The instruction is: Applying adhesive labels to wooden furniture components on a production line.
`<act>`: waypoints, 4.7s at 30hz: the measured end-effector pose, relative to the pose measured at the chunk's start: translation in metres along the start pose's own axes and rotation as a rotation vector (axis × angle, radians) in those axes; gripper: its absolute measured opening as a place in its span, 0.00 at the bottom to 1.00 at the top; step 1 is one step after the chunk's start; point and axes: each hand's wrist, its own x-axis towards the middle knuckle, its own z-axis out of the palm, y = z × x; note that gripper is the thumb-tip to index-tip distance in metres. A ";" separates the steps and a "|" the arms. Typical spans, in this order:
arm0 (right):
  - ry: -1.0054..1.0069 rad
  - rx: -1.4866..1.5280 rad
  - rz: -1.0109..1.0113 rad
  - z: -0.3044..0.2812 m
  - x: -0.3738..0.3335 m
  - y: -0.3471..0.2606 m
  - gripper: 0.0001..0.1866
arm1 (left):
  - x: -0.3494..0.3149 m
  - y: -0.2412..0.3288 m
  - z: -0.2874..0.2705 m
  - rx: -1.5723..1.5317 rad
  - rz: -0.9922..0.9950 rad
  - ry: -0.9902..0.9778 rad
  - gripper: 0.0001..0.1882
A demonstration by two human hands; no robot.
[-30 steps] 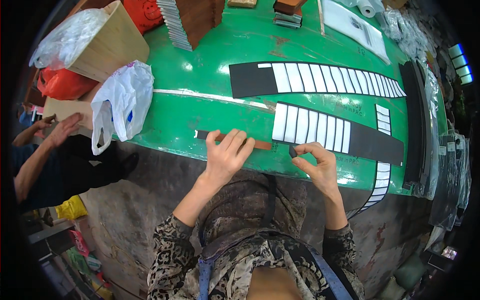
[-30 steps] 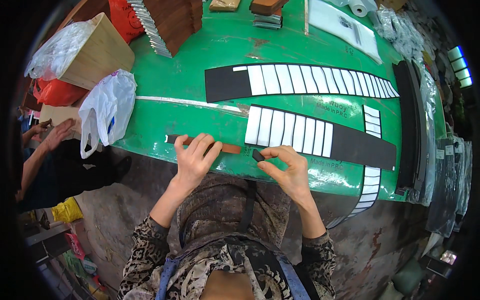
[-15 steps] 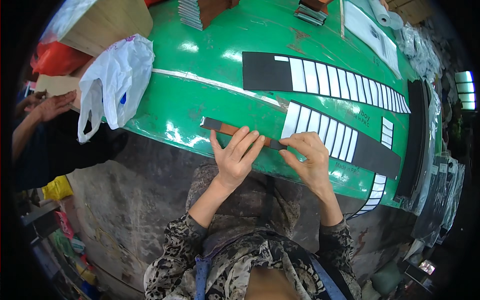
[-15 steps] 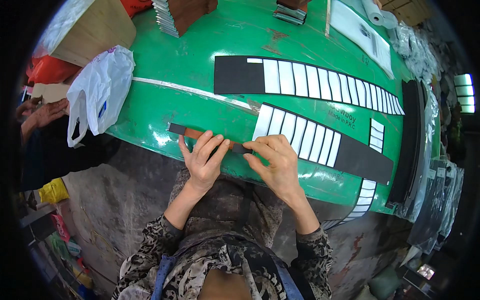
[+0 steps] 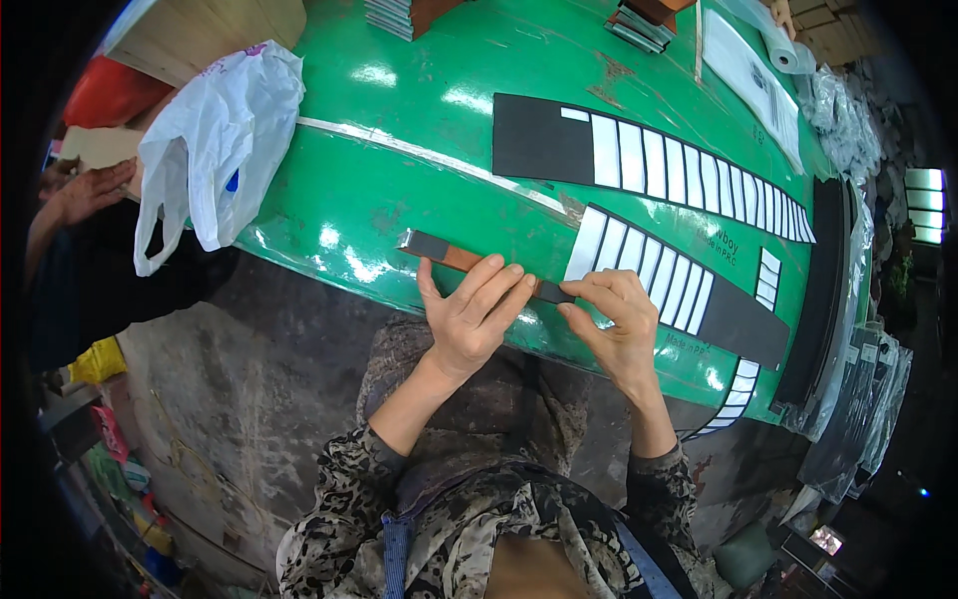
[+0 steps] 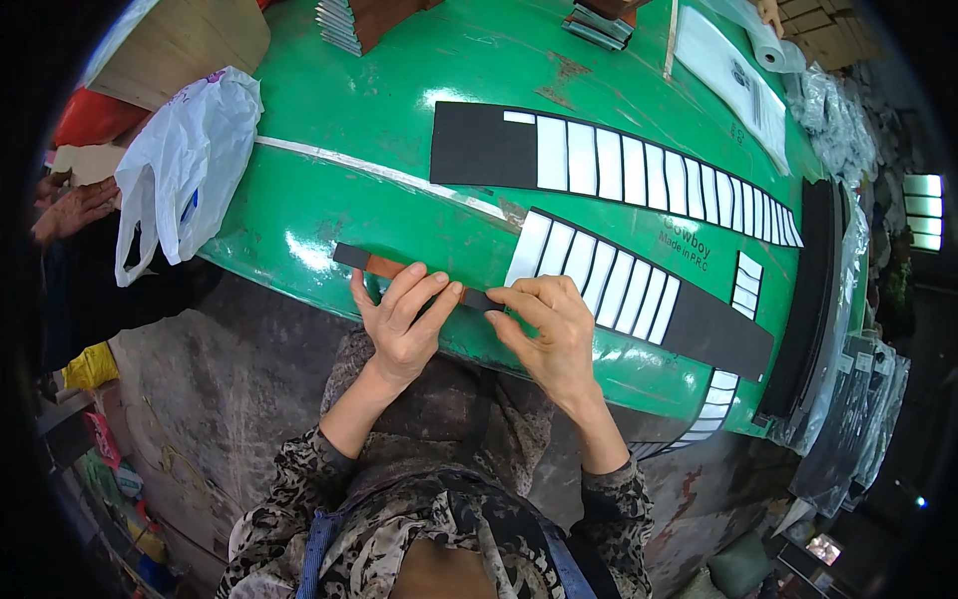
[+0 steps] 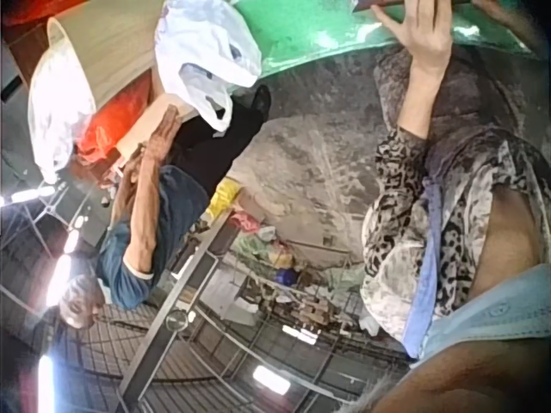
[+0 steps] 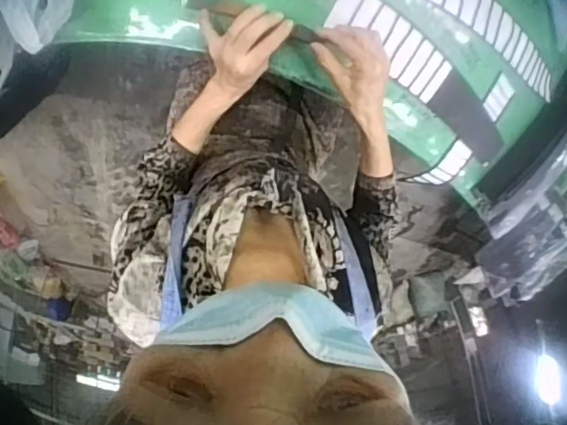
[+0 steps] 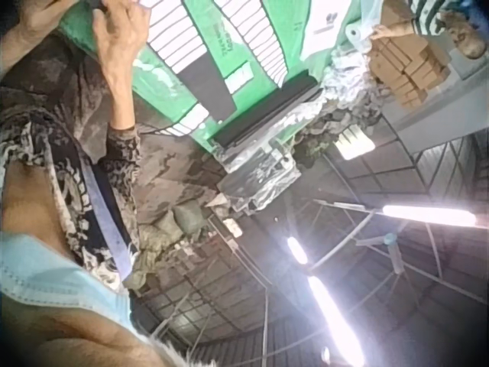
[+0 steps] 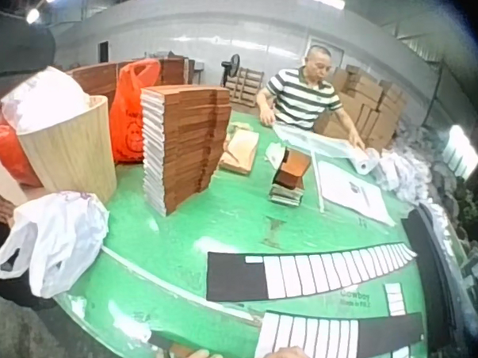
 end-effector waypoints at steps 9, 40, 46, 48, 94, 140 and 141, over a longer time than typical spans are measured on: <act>0.012 0.010 0.024 0.002 -0.002 -0.001 0.15 | 0.003 0.001 -0.001 -0.022 0.020 0.019 0.13; 0.028 0.086 0.064 0.000 -0.004 0.004 0.31 | 0.001 0.000 -0.002 0.006 0.005 -0.016 0.12; 0.012 0.191 0.277 0.008 -0.018 0.003 0.27 | 0.011 0.005 -0.005 0.026 0.019 -0.042 0.15; 0.040 0.213 0.288 0.017 -0.020 0.002 0.24 | 0.015 0.006 -0.008 0.029 0.004 -0.082 0.17; 0.277 -0.219 -0.118 0.042 -0.032 -0.010 0.25 | 0.030 0.014 -0.035 0.104 0.082 -0.299 0.22; -0.090 1.007 0.561 -0.091 0.048 0.022 0.09 | 0.142 -0.044 -0.042 -1.260 -0.925 -0.473 0.19; -0.075 1.045 0.593 -0.092 0.053 0.022 0.09 | 0.144 -0.047 -0.039 -1.274 -0.972 -0.380 0.19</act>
